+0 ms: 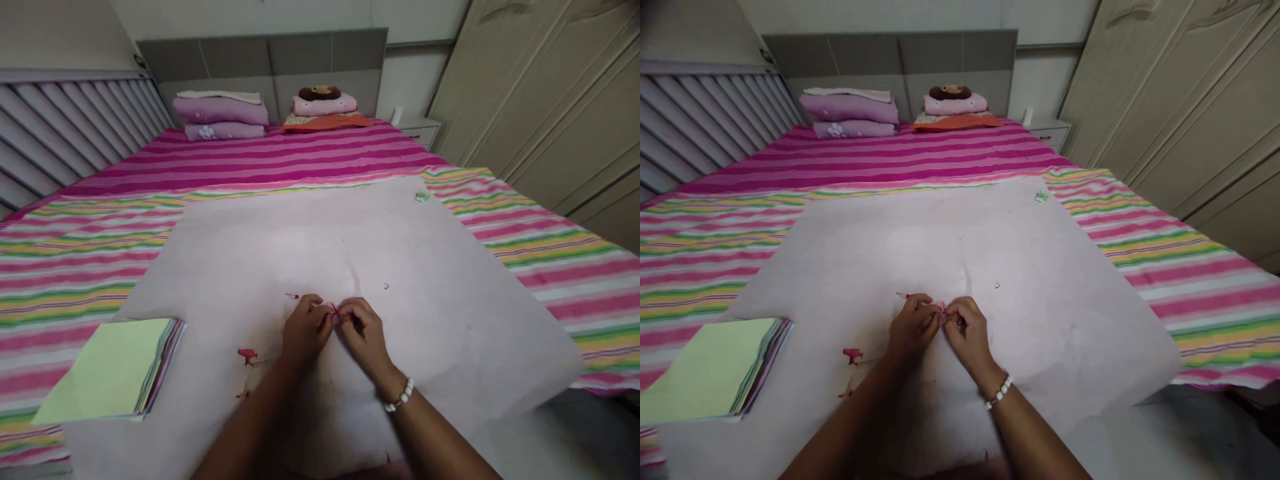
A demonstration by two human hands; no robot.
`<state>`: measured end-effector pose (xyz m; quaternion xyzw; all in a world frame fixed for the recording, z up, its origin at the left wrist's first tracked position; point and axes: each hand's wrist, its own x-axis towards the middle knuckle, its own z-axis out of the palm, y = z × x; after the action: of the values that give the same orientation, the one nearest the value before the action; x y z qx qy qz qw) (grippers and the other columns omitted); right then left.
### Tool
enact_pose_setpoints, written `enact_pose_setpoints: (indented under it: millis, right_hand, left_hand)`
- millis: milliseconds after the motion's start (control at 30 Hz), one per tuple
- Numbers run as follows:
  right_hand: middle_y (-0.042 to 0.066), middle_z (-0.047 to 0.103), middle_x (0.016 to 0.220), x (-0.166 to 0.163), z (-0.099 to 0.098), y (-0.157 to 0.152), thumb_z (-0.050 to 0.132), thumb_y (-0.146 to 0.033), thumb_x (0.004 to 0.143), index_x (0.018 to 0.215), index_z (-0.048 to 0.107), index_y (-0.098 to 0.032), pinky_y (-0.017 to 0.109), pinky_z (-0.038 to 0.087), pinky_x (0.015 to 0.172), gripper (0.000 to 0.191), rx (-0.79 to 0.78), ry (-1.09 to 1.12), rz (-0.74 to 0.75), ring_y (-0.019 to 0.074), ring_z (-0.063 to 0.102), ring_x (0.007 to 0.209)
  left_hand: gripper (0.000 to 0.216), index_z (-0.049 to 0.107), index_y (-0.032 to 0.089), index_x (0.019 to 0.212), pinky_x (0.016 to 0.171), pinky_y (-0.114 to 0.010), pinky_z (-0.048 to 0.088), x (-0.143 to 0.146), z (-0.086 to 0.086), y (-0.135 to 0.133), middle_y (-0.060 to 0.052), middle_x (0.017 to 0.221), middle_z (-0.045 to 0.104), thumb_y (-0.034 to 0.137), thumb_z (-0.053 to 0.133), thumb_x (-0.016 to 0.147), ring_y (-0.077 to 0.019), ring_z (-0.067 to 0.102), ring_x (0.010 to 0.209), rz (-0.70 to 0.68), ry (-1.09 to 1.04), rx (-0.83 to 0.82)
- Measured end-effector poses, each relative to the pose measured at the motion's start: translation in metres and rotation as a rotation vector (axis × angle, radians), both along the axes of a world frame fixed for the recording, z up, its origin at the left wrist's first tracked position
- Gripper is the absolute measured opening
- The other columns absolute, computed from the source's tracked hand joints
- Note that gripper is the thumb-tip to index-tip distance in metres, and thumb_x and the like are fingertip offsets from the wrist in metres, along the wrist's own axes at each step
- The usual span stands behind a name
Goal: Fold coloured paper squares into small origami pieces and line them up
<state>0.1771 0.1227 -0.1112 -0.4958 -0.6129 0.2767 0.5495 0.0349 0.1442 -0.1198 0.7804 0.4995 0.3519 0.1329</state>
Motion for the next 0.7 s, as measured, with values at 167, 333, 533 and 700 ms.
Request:
enact_pose_setpoints:
  millis: [167, 333, 533, 700]
  right_hand:
    - [0.003, 0.055, 0.08, -0.001, -0.001, 0.0, 0.05, -0.007, 0.076, 0.08, 0.06, -0.019, 0.028, 0.041, 0.062, 0.016, 0.035, -0.046, 0.004, 0.0166, 0.052, 0.071]
    - [0.002, 0.051, 0.077, -0.005, -0.001, -0.001, 0.048, -0.006, 0.077, 0.077, 0.055, -0.019, 0.028, 0.04, 0.062, 0.015, 0.059, -0.117, -0.004, 0.0173, 0.049, 0.072]
    - [0.003, 0.05, 0.081, -0.003, 0.001, 0.002, 0.046, -0.004, 0.075, 0.081, 0.051, -0.02, 0.027, 0.041, 0.063, 0.018, 0.03, -0.311, 0.032, 0.017, 0.049, 0.074]
    - [0.001, 0.051, 0.079, 0.009, 0.011, 0.009, 0.046, 0.0, 0.07, 0.079, 0.05, -0.02, 0.024, 0.038, 0.059, 0.022, -0.035, -0.442, 0.111, 0.0147, 0.05, 0.069]
  left_hand:
    - [0.011, 0.066, 0.02, 0.085, 0.067, -0.023, 0.048, -0.001, 0.0, 0.0, -0.005, 0.104, 0.056, 0.017, 0.057, 0.08, -0.0102, 0.059, 0.072, -0.017, -0.041, 0.01]
    - [0.012, 0.066, 0.021, 0.086, 0.067, -0.023, 0.051, -0.003, -0.003, 0.002, -0.005, 0.103, 0.055, 0.018, 0.055, 0.082, -0.0103, 0.061, 0.071, -0.021, -0.045, 0.021]
    - [0.016, 0.066, 0.022, 0.089, 0.07, -0.026, 0.054, -0.008, -0.016, 0.01, -0.006, 0.101, 0.057, 0.02, 0.051, 0.084, -0.0142, 0.065, 0.079, -0.029, -0.047, 0.093]
    - [0.016, 0.067, 0.022, 0.086, 0.068, -0.024, 0.056, -0.011, -0.021, 0.015, -0.006, 0.097, 0.059, 0.021, 0.051, 0.083, -0.0145, 0.066, 0.078, -0.039, -0.05, 0.134]
